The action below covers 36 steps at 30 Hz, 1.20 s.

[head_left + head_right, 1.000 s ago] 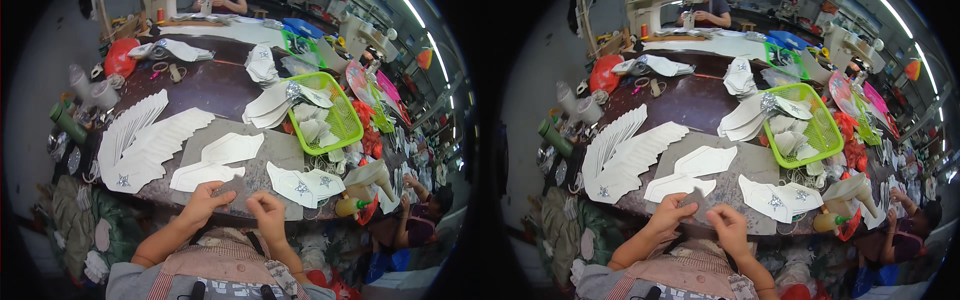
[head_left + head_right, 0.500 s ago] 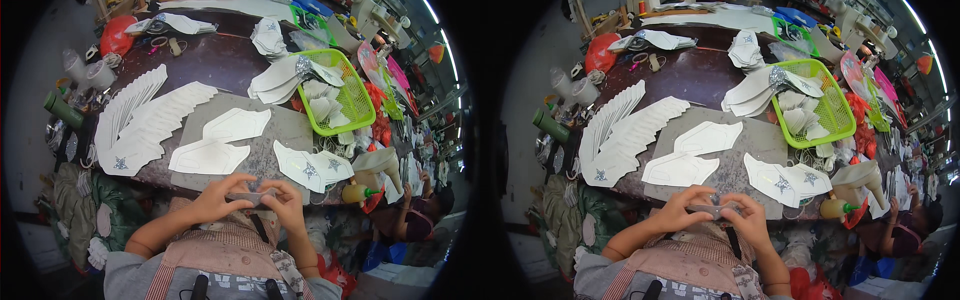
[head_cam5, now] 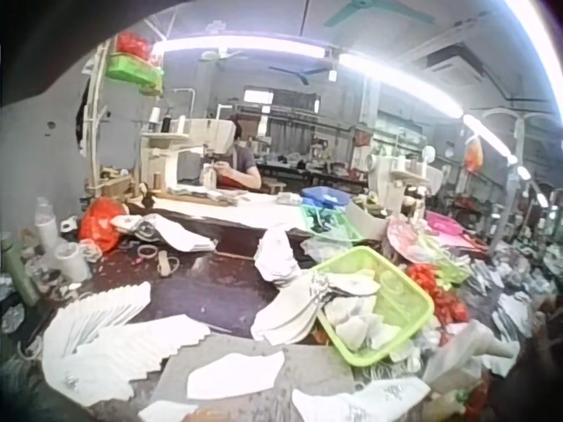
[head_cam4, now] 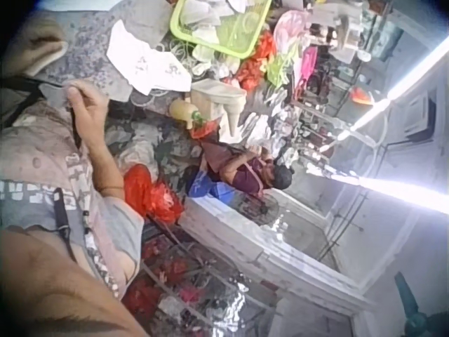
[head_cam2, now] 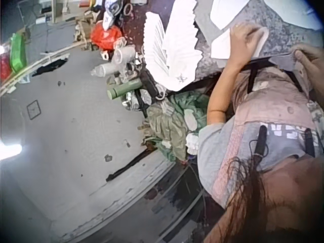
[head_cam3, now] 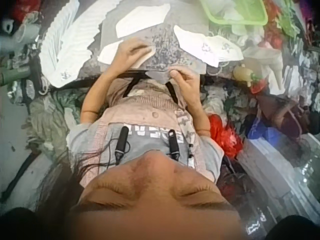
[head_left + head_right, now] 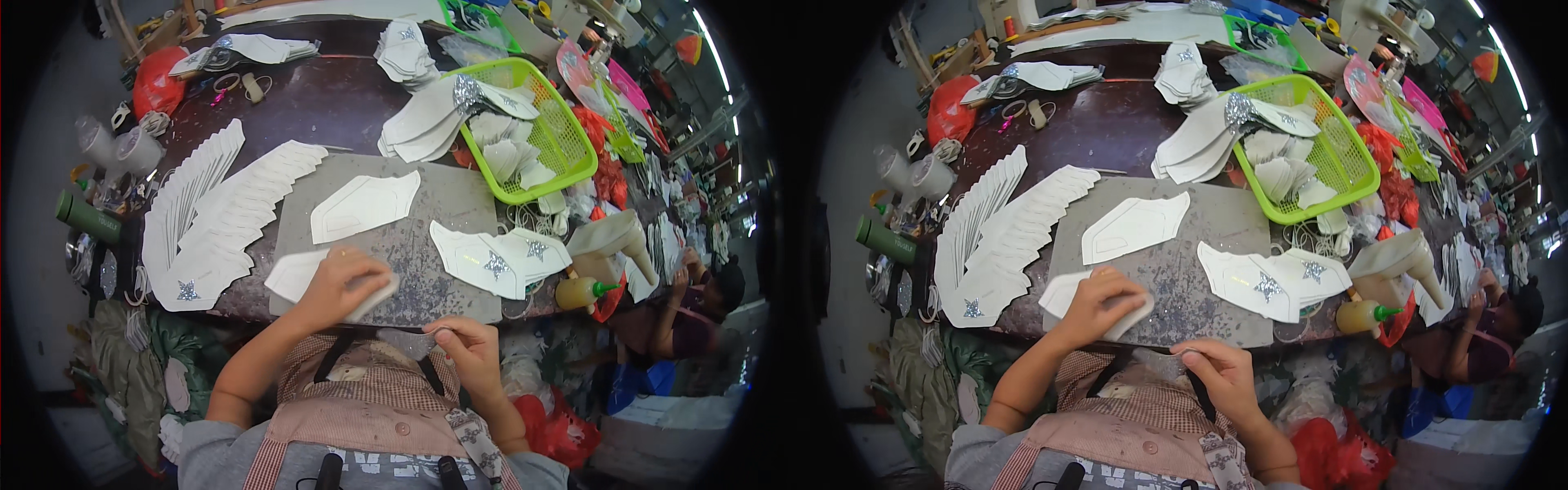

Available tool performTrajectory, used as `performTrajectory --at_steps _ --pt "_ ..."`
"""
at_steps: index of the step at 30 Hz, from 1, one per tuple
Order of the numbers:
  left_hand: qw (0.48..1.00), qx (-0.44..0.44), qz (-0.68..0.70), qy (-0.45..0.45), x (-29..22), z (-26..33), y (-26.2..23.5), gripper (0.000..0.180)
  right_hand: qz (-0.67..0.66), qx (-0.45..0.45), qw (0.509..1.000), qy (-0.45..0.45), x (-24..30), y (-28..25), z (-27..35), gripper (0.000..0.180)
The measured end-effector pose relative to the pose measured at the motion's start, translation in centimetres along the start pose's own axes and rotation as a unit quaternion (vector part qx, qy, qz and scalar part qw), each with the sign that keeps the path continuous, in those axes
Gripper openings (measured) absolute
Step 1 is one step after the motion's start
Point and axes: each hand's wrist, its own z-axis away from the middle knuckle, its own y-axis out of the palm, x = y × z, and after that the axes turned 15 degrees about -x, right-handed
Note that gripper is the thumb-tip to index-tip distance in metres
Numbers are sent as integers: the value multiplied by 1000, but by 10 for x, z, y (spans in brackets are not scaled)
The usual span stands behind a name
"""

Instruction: The person sits at a workbench in a factory setting and repeatedly picks up white fabric pieces. They apply a silver star-shaped embellishment to each piece by hand, pressing it into place, and then place the finished item into a green basket.

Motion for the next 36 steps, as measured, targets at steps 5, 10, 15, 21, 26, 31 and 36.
performTrajectory --at_steps 5,10,15,21,26,31,36 --pt "998 34 44 -30 -70 22 -31 10 -6 12 998 62 26 28 10 31" --pt "998 32 16 -45 -79 34 -34 10 51 40 997 34 18 35 17 30" --pt "999 16 26 -34 -79 37 -34 9 53 27 998 29 23 41 19 27" --pt "997 28 47 -52 -76 39 -30 10 76 35 996 37 23 37 19 25" --pt "997 40 35 -50 -79 39 -32 10 57 38 996 54 23 38 18 23" --pt "996 74 -17 56 -81 35 -39 15 144 120 982 35 21 28 5 16" --pt "939 -35 -212 269 -85 17 -51 21 -39 124 991 41 1 27 -11 18"
